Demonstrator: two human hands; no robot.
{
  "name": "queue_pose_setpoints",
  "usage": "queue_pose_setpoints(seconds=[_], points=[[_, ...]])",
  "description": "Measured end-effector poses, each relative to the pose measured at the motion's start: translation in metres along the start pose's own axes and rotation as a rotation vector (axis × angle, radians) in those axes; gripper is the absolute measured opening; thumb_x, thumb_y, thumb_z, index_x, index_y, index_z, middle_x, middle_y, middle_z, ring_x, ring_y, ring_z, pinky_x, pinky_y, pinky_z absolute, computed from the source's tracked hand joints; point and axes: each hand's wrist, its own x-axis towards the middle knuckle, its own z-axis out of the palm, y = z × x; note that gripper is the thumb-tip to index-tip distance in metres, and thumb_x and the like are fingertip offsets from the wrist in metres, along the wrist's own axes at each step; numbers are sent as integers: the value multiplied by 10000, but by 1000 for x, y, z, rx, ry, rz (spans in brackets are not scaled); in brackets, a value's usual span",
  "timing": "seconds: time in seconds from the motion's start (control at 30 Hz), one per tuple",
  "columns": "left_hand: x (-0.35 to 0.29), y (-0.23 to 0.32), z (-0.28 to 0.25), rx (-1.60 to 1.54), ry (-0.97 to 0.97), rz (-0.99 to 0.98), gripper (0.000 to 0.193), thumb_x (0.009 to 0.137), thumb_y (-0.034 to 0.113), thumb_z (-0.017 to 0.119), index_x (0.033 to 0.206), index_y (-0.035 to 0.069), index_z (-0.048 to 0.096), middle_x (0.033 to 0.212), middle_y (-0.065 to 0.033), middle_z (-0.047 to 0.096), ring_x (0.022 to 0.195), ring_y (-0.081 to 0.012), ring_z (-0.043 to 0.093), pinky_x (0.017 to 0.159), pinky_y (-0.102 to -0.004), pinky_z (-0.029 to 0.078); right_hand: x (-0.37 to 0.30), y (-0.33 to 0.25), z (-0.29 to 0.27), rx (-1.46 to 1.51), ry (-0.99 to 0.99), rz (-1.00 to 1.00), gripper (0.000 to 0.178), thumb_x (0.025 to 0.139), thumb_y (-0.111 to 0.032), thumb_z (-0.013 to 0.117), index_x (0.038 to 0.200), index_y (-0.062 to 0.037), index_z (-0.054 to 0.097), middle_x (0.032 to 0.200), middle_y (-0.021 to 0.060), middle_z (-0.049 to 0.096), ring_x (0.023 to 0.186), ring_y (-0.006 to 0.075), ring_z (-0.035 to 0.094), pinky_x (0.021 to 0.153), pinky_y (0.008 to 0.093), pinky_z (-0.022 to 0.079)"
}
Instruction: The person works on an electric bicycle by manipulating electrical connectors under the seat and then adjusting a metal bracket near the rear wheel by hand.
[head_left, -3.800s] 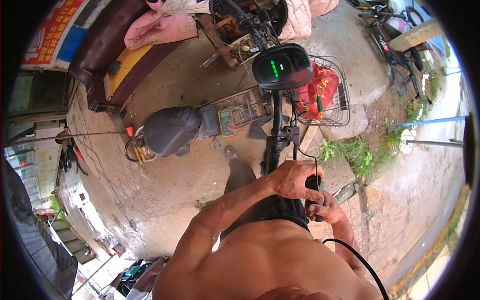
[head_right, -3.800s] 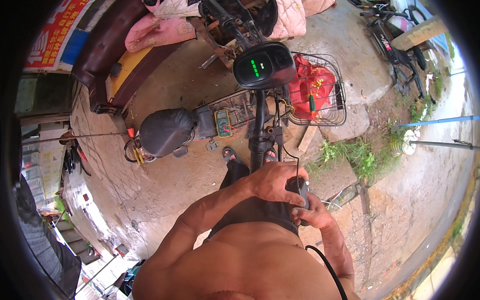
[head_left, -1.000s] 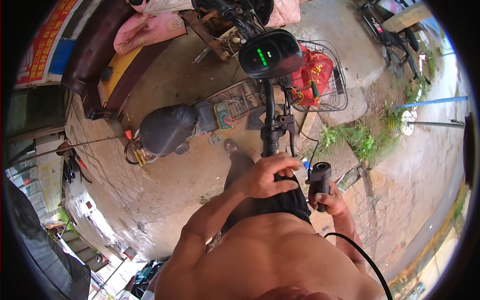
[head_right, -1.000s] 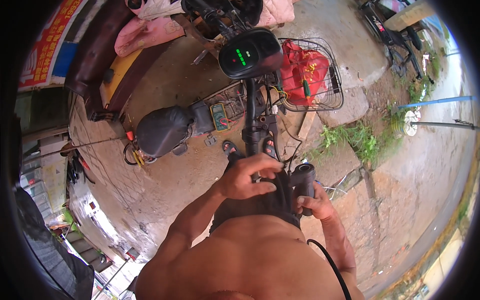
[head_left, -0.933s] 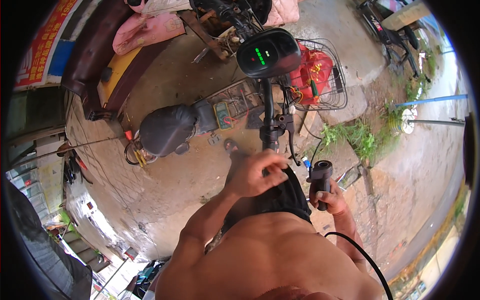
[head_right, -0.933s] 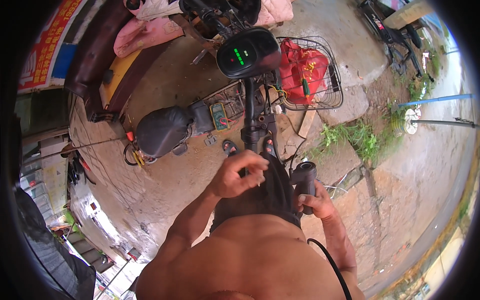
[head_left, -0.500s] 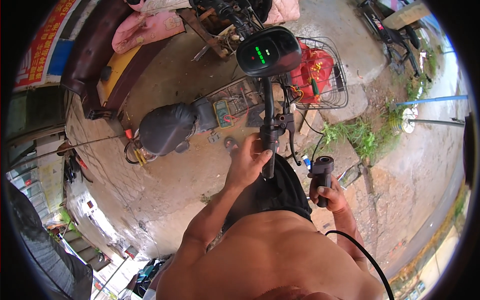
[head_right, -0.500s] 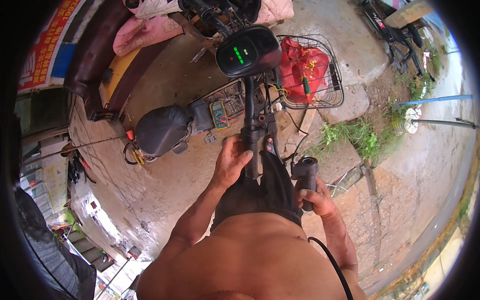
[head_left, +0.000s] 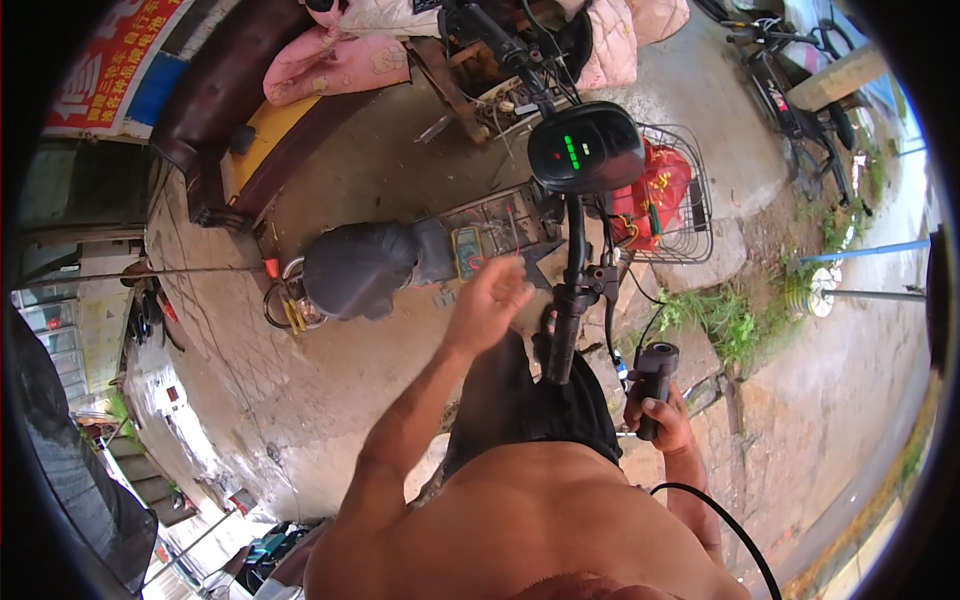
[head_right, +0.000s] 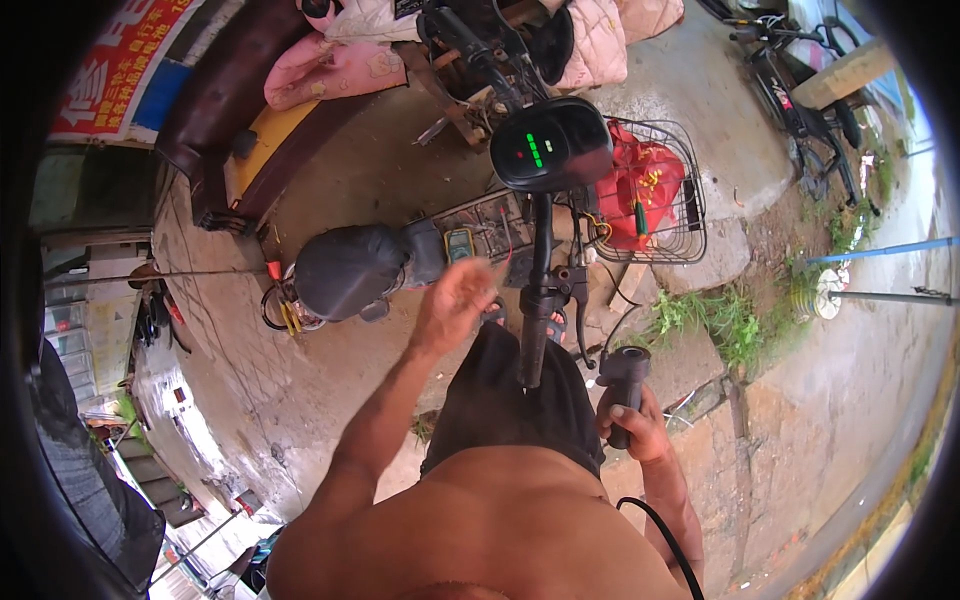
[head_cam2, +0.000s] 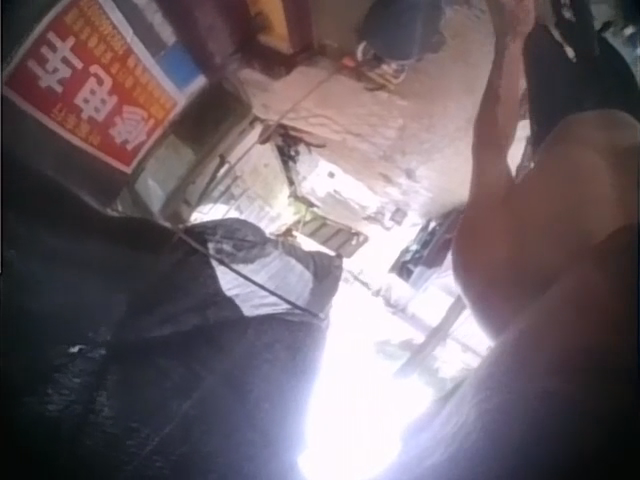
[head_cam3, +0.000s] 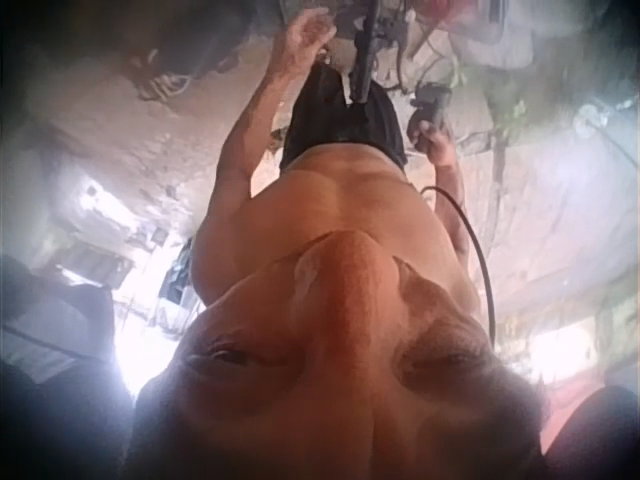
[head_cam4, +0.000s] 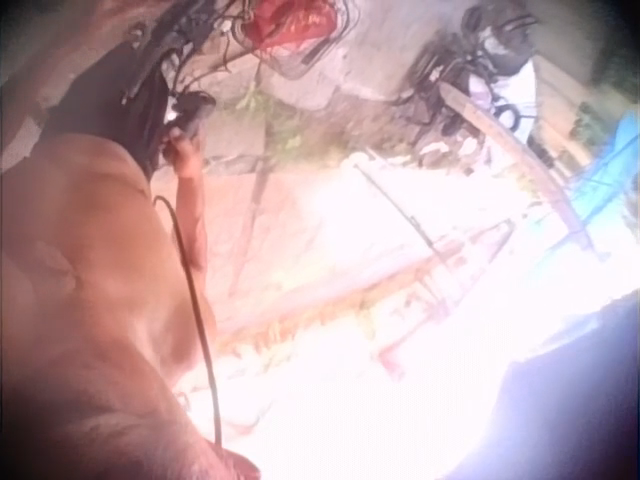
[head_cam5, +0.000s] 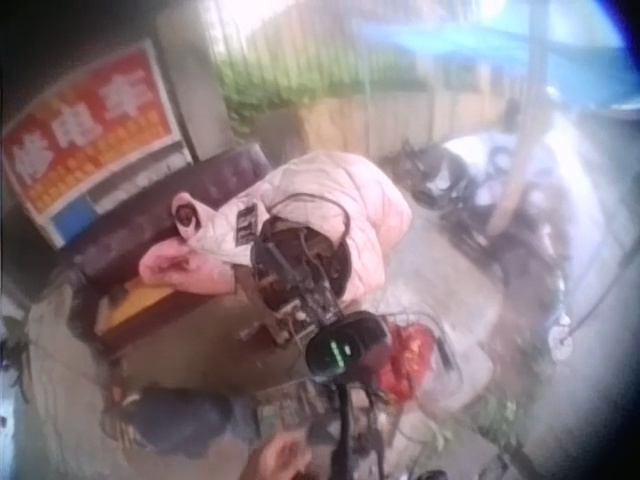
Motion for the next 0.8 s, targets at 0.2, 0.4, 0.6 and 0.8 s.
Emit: queue_pose_setpoints(seconds=[0.2, 0.4, 0.6, 0.8], points=[[102, 73, -96, 675, 71, 411, 439, 858, 232, 777, 1230, 36, 647, 1132, -115, 683, 1045, -228, 662, 903, -368, 530, -5, 5, 24, -12, 77, -42, 627, 801, -268, 721, 1298, 53, 514, 739, 108, 583, 568, 216, 576, 563, 331, 482], [224, 148, -132, 1058, 145, 980, 418, 861, 210, 754, 1242, 81, 640, 1262, -118, 638, 1195, -341, 591, 1013, -416, 480, -6, 21, 55, -9, 155, -116, 615, 795, -280, 699, 1263, 68, 502, 699, 109, 589, 567, 204, 574, 544, 310, 476], [308, 152, -111, 1251, -24, 1093, 676, 774, 212, 795, 1403, 145, 557, 1473, -66, 515, 1415, -282, 418, 1149, -457, 338, -14, 46, 83, 117, 297, -184, 657, 773, -316, 731, 1259, 64, 508, 689, 106, 579, 551, 202, 563, 514, 313, 460], [345, 155, -110, 1255, -160, 1179, 585, 767, 210, 813, 1314, 139, 621, 1356, -56, 587, 1340, -265, 488, 1090, -454, 373, -17, 67, 110, 195, 376, -204, 653, 765, -313, 728, 1263, 51, 514, 702, 97, 580, 570, 203, 573, 523, 314, 468]])
